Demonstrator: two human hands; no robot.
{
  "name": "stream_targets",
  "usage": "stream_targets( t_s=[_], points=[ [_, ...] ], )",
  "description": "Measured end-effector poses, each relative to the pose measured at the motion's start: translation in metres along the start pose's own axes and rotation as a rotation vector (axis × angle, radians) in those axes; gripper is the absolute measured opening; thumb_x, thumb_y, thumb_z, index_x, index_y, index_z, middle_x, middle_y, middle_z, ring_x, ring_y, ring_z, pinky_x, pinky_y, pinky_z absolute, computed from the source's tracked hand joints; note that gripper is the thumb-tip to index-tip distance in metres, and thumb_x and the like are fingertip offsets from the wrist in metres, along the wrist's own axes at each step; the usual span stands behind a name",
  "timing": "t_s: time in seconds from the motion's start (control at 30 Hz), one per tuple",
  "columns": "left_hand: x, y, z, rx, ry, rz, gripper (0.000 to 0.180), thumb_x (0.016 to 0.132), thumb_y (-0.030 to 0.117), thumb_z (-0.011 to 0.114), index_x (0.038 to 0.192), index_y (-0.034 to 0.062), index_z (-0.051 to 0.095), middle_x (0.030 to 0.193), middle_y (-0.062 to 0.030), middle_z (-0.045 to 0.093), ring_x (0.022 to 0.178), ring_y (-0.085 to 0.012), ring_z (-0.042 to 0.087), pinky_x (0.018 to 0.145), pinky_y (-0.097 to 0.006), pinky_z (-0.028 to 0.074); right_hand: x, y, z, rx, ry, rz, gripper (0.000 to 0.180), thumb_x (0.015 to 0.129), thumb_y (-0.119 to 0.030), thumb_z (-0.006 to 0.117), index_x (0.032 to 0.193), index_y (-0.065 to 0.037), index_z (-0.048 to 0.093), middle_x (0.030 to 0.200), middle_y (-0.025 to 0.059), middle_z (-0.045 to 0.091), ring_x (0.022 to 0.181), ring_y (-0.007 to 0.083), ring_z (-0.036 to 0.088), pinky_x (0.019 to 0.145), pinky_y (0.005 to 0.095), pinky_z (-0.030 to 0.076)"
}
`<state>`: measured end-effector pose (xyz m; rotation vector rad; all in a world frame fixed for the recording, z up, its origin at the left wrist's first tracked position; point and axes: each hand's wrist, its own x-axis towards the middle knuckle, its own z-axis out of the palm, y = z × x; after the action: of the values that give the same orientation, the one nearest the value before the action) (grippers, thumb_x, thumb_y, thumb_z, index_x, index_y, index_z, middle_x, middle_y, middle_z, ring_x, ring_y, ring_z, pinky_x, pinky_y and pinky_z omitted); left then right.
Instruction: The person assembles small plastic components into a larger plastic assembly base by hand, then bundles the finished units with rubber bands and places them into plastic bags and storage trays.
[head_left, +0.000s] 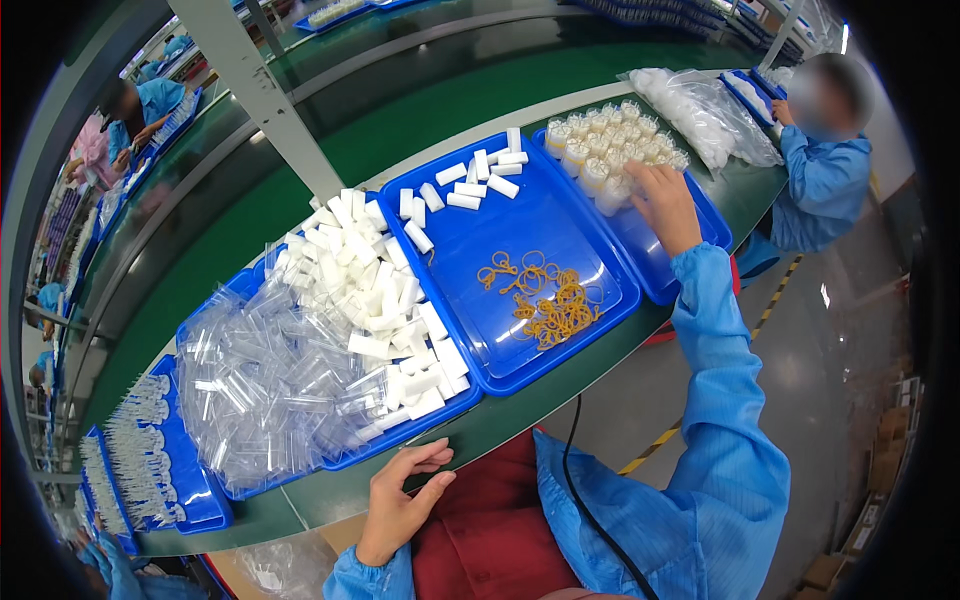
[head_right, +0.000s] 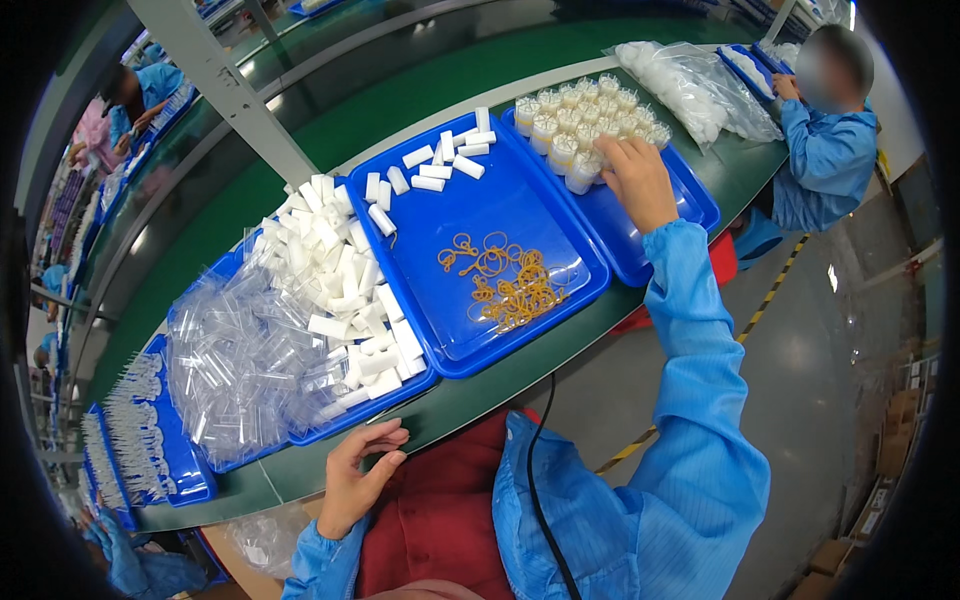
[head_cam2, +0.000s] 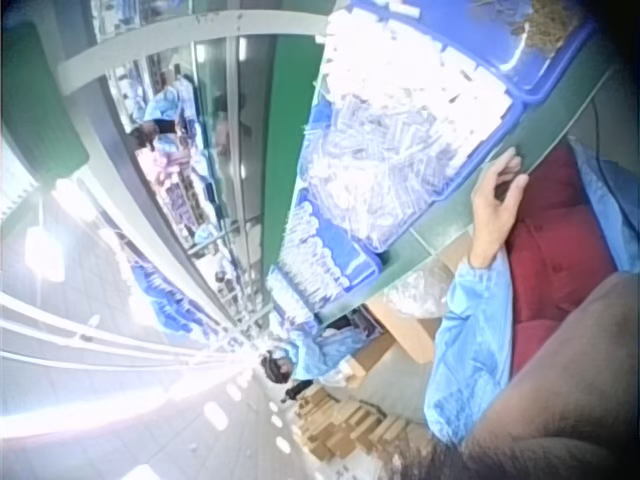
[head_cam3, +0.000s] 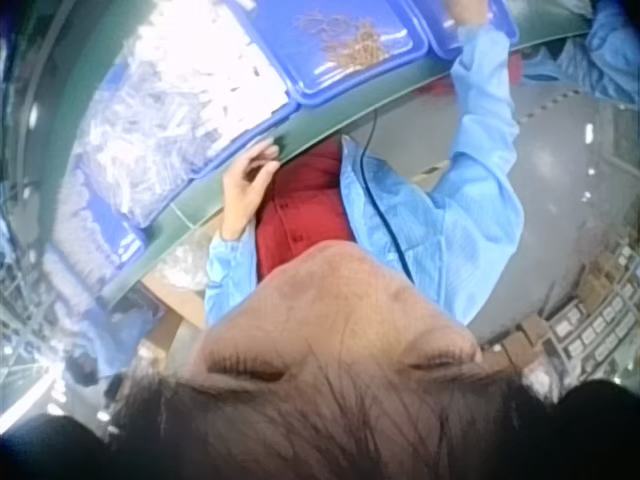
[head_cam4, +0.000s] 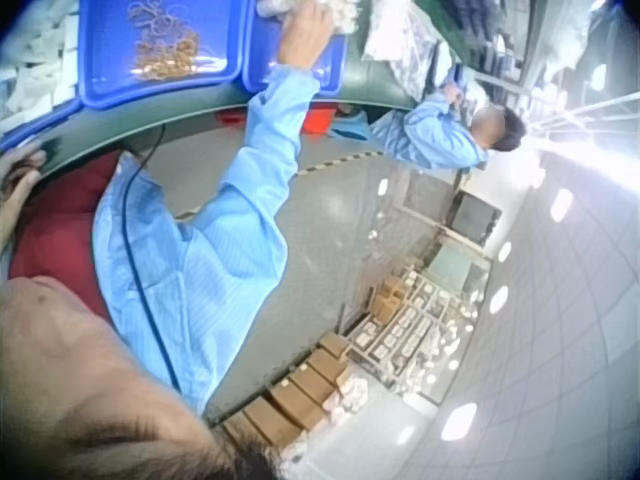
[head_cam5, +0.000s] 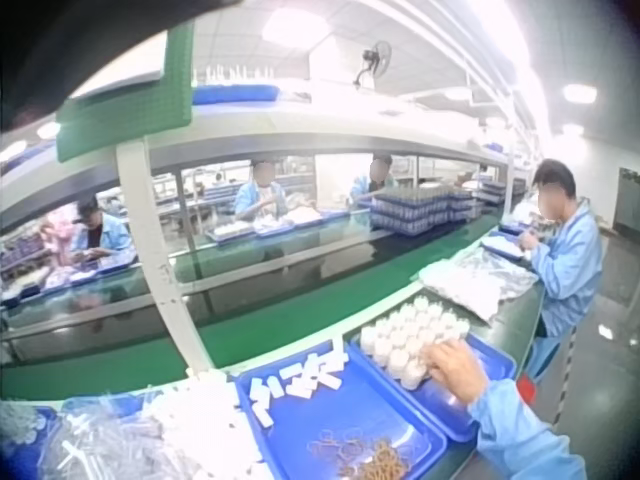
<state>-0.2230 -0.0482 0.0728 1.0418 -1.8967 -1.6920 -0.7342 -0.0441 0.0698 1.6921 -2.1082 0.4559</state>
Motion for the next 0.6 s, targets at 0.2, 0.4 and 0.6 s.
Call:
stream_targets(
  t_s=[0.2,0.4,0.6],
  points=[
    [-0.002,0.002,0.003,-0.015,0.019,0.001,0.040,0.085,-0.001,0.074,0.124,-0.0013,0.064,0.112,-0.0141,0.070,0.101,-0.0204,0.068,0.089,-0.031,0.055,-0.006,-0.003,0.011,0.047,0.172,-0.071,0.050,0.070,0.001,0.074,0.118,-0.007,0.062,0.122,0.0079,0.066,0.108,0.0297,0.059,0.093,0.0404,0.047],
    [-0.010,0.001,0.002,-0.003,0.015,0.041,0.040,0.085,-0.001,0.073,0.124,-0.0021,0.063,0.111,-0.0145,0.069,0.102,-0.0209,0.068,0.089,-0.031,0.055,0.004,-0.020,-0.019,0.049,0.145,-0.074,0.046,0.075,-0.009,0.075,0.119,-0.010,0.065,0.121,0.0055,0.067,0.114,0.0296,0.058,0.101,0.0431,0.042],
    [-0.015,0.002,0.003,-0.001,-0.005,0.046,0.039,0.086,-0.002,0.072,0.124,-0.0028,0.063,0.110,-0.0153,0.069,0.102,-0.0214,0.069,0.090,-0.031,0.055,0.011,-0.016,-0.013,-0.018,0.025,-0.264,0.035,0.081,-0.011,0.072,0.116,-0.011,0.069,0.122,0.0045,0.067,0.115,0.0272,0.059,0.106,0.0441,0.040]
  ],
)
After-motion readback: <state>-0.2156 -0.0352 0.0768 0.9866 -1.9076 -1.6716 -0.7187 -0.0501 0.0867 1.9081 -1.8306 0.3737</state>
